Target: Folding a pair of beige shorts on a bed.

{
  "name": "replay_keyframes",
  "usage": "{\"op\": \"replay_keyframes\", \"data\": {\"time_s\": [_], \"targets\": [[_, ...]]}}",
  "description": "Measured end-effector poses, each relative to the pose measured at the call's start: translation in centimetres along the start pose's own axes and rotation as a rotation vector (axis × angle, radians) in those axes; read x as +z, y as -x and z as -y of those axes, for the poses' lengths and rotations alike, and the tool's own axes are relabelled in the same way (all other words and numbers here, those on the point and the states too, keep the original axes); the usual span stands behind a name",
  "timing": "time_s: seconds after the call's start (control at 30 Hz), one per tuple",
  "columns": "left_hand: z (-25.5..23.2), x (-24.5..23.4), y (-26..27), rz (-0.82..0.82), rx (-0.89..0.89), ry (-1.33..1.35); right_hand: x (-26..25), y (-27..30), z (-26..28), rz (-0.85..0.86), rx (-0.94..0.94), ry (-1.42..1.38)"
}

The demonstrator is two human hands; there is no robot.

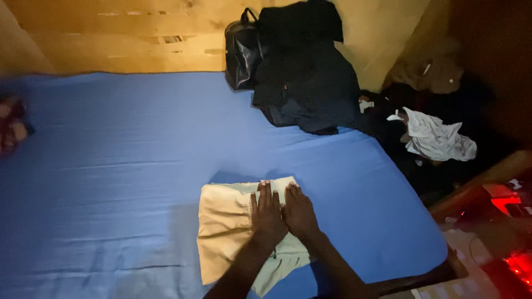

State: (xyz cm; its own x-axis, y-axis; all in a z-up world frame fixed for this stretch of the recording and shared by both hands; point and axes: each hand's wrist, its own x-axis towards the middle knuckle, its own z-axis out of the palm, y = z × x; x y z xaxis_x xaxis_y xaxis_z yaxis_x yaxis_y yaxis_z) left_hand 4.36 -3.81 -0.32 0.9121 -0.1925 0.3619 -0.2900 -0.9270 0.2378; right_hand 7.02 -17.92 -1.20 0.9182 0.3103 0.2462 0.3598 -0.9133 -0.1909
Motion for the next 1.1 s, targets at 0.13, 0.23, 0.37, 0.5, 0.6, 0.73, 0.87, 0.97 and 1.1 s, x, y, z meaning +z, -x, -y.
{"op": "replay_keyframes", "data": {"time_s": [0.13,0.23,0.37,0.5,0.6,0.73,0.87,0.97,1.1], "targets": [[-0.3,-2.7,0.6,-0.129,-0.024,0.118,0.4,1.6,0.7,-0.226,-0.041,-0.118],[-0.1,-2.9,2.4,-0.254,0.001,0.225,-1.0,3.2,2.9,-0.282,-0.025,-0.126],[1.0,-2.3,1.2,-0.238,-0.04,0.178,-1.4,1.8,3.5,-0.257,0.047,-0.059],[1.3,-0.9,1.1,-0.173,-0.054,0.132,-1.2,1.9,2.9,-0.263,0.049,-0.035],[1.5,-1.1,1.4,-0.145,-0.054,0.071,-0.8,2.1,3.0,-0.252,0.065,-0.061],[1.4,-1.8,1.3,-0.107,-0.052,0.041,-0.7,2.1,2.8,-0.215,0.093,-0.074],[1.6,-2.5,1.2,0.03,-0.11,0.031,-0.7,2.2,2.9,-0.215,0.083,-0.045],[1.7,-2.0,1.3,0.032,-0.112,0.026,-0.8,2.1,3.0,-0.23,0.072,-0.033],[1.5,-2.3,1.4,0.006,-0.108,0.014,-1.0,2.3,2.8,-0.244,0.049,-0.029]]}}
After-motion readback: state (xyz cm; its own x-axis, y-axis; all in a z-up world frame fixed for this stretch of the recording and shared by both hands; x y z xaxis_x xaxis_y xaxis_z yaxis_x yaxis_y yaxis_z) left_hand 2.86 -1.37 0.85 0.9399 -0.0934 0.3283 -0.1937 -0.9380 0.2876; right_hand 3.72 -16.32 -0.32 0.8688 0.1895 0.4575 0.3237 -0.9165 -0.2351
